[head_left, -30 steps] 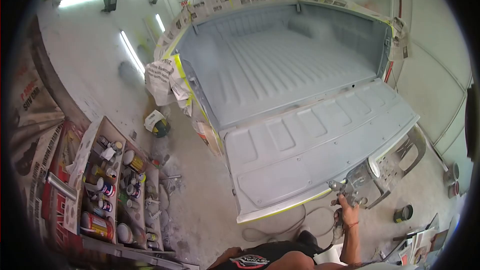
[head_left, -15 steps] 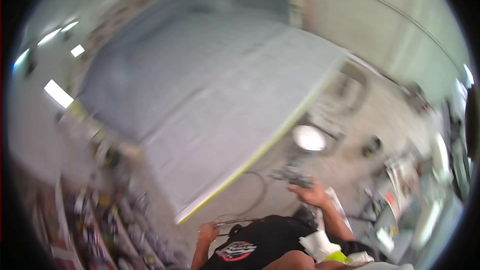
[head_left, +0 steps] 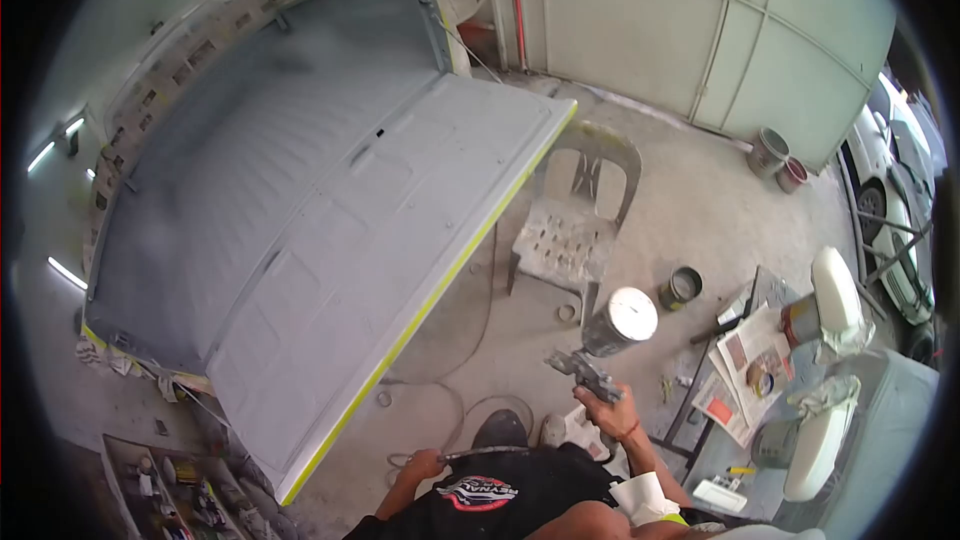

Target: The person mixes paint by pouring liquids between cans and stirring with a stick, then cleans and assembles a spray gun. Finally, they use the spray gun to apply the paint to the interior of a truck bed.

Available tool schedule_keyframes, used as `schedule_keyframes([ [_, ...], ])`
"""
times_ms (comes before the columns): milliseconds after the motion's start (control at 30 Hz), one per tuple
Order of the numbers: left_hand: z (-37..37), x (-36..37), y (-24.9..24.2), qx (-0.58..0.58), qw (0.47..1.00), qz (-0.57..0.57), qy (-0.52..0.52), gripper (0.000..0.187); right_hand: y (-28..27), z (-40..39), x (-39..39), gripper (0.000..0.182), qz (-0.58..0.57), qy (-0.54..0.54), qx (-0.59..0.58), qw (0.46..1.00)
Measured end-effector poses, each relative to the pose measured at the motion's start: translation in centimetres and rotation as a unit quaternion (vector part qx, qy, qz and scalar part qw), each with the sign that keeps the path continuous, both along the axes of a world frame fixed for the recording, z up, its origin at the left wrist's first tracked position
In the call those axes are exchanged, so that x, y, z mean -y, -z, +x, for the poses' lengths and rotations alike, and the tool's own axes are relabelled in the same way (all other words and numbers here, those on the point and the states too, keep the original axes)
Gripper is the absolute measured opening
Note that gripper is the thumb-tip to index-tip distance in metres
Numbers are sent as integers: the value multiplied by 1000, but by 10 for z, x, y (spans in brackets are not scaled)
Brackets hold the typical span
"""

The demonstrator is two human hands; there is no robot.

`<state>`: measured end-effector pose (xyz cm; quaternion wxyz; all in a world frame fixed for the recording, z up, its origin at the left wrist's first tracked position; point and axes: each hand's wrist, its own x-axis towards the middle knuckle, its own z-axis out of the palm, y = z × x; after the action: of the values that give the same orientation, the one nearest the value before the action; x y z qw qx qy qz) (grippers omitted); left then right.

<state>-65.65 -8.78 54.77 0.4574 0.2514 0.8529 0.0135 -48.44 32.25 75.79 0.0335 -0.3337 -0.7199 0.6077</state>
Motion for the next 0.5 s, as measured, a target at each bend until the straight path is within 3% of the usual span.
schedule_keyframes([
  [167,-26,-44,20,27,1000,-12,8,41,12,-3,-20,24,-27,92,-40,995],
  [200,-37,-42,54,16,999,17,33,44,12,-10,-25,22,-18,98,-43,994],
  [333,-56,-96,43,-11,1000,18,-17,42,-8,-28,-44,20,-14,105,-77,991],
  [400,-57,-134,-15,-142,974,25,177,37,-17,-36,-59,20,-17,88,-66,994],
  [467,-95,-169,10,-60,945,293,132,36,-26,-44,-76,19,-43,96,-80,991],
  [500,-109,-207,-61,-23,949,312,-40,32,-27,-49,-87,19,-43,91,-75,992],
])
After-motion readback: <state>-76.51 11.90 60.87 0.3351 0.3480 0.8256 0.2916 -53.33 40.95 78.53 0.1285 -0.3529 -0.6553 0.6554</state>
